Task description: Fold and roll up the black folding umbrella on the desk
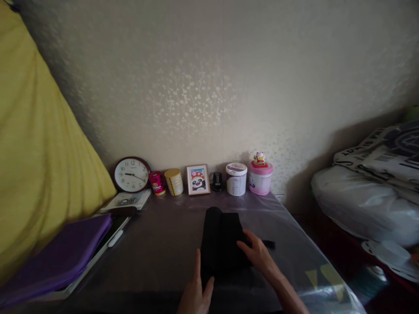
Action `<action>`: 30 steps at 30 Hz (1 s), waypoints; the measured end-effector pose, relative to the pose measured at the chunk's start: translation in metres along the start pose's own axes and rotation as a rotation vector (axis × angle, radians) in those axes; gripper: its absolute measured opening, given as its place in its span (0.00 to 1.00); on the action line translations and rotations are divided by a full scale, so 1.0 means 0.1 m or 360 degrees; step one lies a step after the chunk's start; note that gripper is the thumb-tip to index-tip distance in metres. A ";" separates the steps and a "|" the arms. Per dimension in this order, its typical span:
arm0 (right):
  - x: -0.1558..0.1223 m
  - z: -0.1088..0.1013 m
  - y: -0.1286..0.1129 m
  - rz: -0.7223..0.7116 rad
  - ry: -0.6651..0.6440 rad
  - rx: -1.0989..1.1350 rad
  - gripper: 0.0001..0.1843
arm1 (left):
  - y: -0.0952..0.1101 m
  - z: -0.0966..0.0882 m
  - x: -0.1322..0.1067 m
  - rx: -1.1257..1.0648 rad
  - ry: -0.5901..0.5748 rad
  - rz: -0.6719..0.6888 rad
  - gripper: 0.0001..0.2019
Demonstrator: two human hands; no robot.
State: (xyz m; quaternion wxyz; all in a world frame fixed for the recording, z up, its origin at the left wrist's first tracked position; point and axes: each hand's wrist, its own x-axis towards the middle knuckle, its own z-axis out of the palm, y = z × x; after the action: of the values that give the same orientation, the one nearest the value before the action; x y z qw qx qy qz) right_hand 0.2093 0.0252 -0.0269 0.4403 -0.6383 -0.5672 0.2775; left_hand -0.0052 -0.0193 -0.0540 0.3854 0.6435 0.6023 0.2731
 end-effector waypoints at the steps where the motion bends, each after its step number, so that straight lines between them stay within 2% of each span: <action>1: 0.03 0.02 -0.05 -0.0009 -0.0028 0.0113 0.22 | -0.03 0.01 0.01 0.0045 0.0002 0.0075 0.35; 4: 0.10 0.14 -0.26 -0.0067 -0.0153 0.0402 0.21 | -0.10 0.04 0.05 0.0170 0.0007 0.0170 0.34; 7: 0.17 0.36 -0.47 -0.0063 -0.0174 0.0490 0.23 | -0.11 0.05 0.07 0.0300 0.0047 0.0168 0.34; 12: 0.26 0.77 -0.63 -0.0071 -0.0163 0.0366 0.22 | -0.07 0.07 0.10 0.0325 0.0075 0.0184 0.34; 16: 0.28 0.99 -0.65 -0.0108 -0.0220 0.0085 0.21 | -0.07 0.10 0.12 0.0322 0.0034 0.0129 0.33; 19: 0.27 1.07 -0.64 -0.0162 -0.0281 -0.0217 0.22 | -0.05 0.11 0.12 0.0340 -0.0004 0.0015 0.33; 22: 0.26 1.09 -0.64 -0.0173 -0.0335 -0.0443 0.22 | -0.01 0.08 0.10 0.0429 -0.0057 -0.0012 0.33; 26: 0.25 1.07 -0.64 -0.0175 -0.0378 -0.0558 0.22 | 0.02 0.05 0.06 0.0532 -0.0095 -0.0002 0.32; 30: 0.26 1.07 -0.63 -0.0190 -0.0399 -0.0609 0.23 | -0.09 0.07 0.02 0.0400 -0.0018 0.0021 0.33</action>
State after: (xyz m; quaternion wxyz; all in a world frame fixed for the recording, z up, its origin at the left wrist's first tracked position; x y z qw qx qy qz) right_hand 0.0932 0.0746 -0.0167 0.2531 -0.6359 -0.6965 0.2155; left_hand -0.0041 -0.0184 -0.0654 0.3035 0.6923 0.6252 0.1944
